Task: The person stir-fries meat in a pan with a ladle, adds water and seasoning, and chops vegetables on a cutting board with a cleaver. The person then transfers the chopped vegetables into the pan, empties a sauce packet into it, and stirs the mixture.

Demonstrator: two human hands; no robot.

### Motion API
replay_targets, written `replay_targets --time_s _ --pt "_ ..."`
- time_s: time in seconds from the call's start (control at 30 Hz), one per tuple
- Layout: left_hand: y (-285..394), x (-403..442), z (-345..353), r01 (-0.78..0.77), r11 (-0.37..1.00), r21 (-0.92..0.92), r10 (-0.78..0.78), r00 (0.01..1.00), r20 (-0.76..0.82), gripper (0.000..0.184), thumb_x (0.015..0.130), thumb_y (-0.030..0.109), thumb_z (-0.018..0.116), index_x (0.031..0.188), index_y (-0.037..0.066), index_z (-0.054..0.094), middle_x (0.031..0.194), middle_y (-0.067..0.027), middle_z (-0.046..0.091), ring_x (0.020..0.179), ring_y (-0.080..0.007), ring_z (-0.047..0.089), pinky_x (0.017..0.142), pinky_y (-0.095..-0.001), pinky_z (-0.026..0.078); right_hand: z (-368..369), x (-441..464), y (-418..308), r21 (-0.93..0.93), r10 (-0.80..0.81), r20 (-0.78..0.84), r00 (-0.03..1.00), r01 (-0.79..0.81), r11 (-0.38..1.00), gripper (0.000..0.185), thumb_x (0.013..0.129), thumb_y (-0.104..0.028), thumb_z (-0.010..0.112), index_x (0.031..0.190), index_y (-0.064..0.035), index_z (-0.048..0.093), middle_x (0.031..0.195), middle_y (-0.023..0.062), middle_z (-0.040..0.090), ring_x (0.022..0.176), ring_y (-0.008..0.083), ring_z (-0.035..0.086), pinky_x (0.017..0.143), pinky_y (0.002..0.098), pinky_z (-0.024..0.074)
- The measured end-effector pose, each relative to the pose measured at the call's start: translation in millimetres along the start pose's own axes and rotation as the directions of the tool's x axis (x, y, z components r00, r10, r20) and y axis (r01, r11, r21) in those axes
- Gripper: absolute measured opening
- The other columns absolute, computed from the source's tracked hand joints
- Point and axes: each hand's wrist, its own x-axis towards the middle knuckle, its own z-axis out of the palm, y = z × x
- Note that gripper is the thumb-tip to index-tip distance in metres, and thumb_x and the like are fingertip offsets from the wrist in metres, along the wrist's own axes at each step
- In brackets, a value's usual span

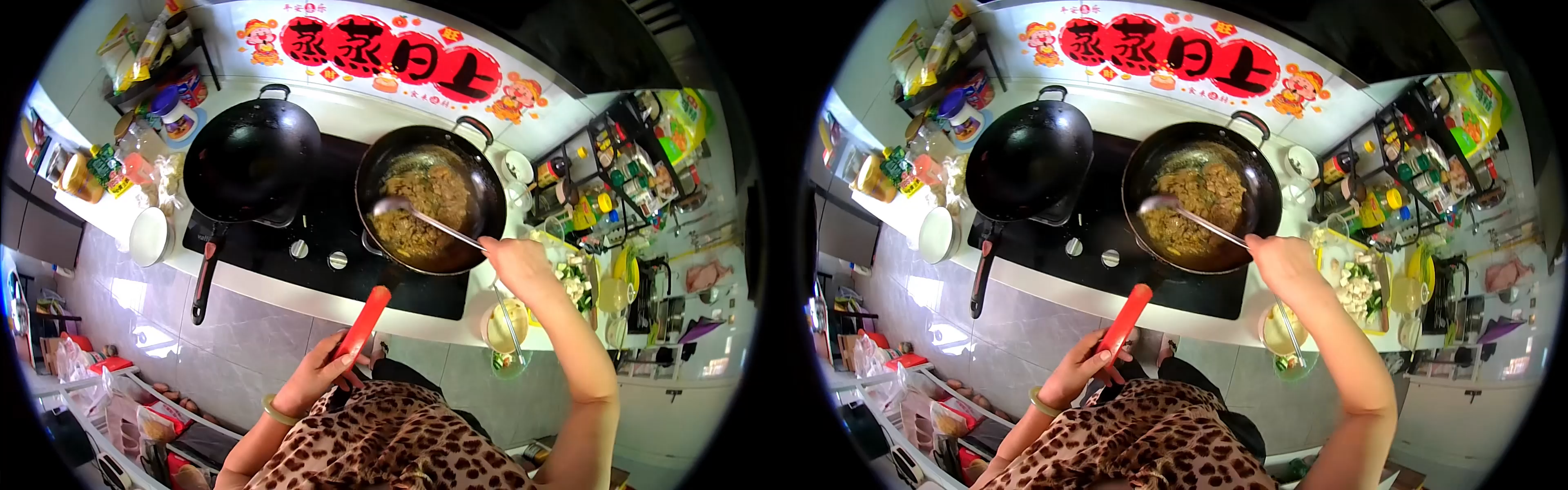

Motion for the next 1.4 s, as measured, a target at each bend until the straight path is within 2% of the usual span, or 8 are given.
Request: replay_targets --time_s 0.17,0.33,0.47,0.83,1.0,1.17,1.3,1.4 --pt "1 0 5 0.009 0.998 0.068 -0.005 0.999 -0.054 0.052 0.091 0.027 0.051 0.133 0.001 0.036 0.104 -0.0123 0.061 0.073 -0.0175 0.064 0.061 -0.0241 0.050 -25 -76 42 -0.155 -0.062 -0.238 0.969 0.025 0.988 0.024 0.075 -0.013 0.059 0.098 -0.0161 0.065 0.064 0.0052 0.057 0.057 0.0227 0.061 0.049 0.0340 0.0471" --pt "2 -1 9 0.024 0.999 0.042 -0.022 0.999 -0.038 0.051 0.093 0.027 0.050 0.132 0.000 0.035 0.104 -0.0123 0.061 0.073 -0.0166 0.063 0.062 -0.0244 0.050 -67 -111 46 -0.103 0.088 0.010 0.996 -0.086 0.991 0.012 0.079 -0.017 0.058 0.090 -0.0158 0.064 0.063 0.0087 0.059 0.059 0.0265 0.060 0.051 0.0381 0.0468" --pt "2 1 10 0.028 0.999 0.040 -0.027 0.999 -0.040 0.049 0.094 0.027 0.051 0.131 0.000 0.035 0.105 -0.0112 0.060 0.073 -0.0147 0.062 0.064 -0.0248 0.050 -26 -85 26 -0.053 0.010 0.087 0.996 -0.006 0.999 0.011 0.084 -0.020 0.052 0.083 -0.0126 0.061 0.062 0.0107 0.059 0.060 0.0299 0.061 0.054 0.0416 0.0469" --pt "-3 4 10 0.022 0.997 0.078 -0.016 0.997 -0.080 0.046 0.095 0.028 0.045 0.130 -0.001 0.038 0.104 -0.0146 0.062 0.070 -0.0182 0.064 0.062 -0.0259 0.052 -13 26 68 -0.096 0.184 -0.220 0.958 -0.209 0.973 0.014 0.084 -0.013 0.051 0.084 -0.0065 0.063 0.072 0.0138 0.064 0.069 0.0319 0.065 0.060 0.0419 0.0512" --pt "-1 5 6 0.010 0.996 0.085 -0.005 0.998 -0.062 0.044 0.096 0.028 0.044 0.130 0.000 0.039 0.104 -0.0135 0.062 0.069 -0.0180 0.064 0.060 -0.0243 0.051 28 19 75 -0.128 0.309 0.044 0.950 -0.302 0.945 0.021 0.089 -0.019 0.046 0.087 -0.0066 0.063 0.083 0.0160 0.064 0.080 0.0333 0.064 0.068 0.0451 0.0499" --pt "2 10 6 0.019 0.999 0.036 -0.018 1.000 -0.018 0.042 0.096 0.029 0.043 0.128 0.002 0.040 0.102 -0.0123 0.062 0.069 -0.0167 0.063 0.059 -0.0240 0.050 15 -86 32 0.188 0.350 0.266 0.898 -0.404 0.895 0.029 0.092 -0.026 0.042 0.086 -0.0044 0.061 0.082 0.0188 0.063 0.077 0.0376 0.061 0.071 0.0478 0.0475" --pt "0 13 4 0.016 0.999 0.042 -0.016 1.000 0.001 0.041 0.097 0.029 0.042 0.128 0.002 0.040 0.103 -0.0120 0.061 0.070 -0.0164 0.063 0.060 -0.0239 0.050 -1 -109 8 0.475 0.214 0.263 0.941 -0.320 0.820 0.028 0.090 -0.030 0.051 0.086 -0.0035 0.060 0.073 0.0192 0.060 0.068 0.0361 0.057 0.061 0.0416 0.0440" --pt "-2 13 3 0.024 0.998 0.055 -0.024 1.000 0.006 0.041 0.097 0.029 0.043 0.128 0.002 0.040 0.103 -0.0120 0.061 0.070 -0.0168 0.063 0.061 -0.0241 0.051 -29 -105 6 0.448 0.255 0.200 0.946 -0.320 0.835 0.026 0.090 -0.030 0.053 0.091 -0.0061 0.063 0.069 0.0170 0.058 0.063 0.0328 0.057 0.058 0.0392 0.0427"
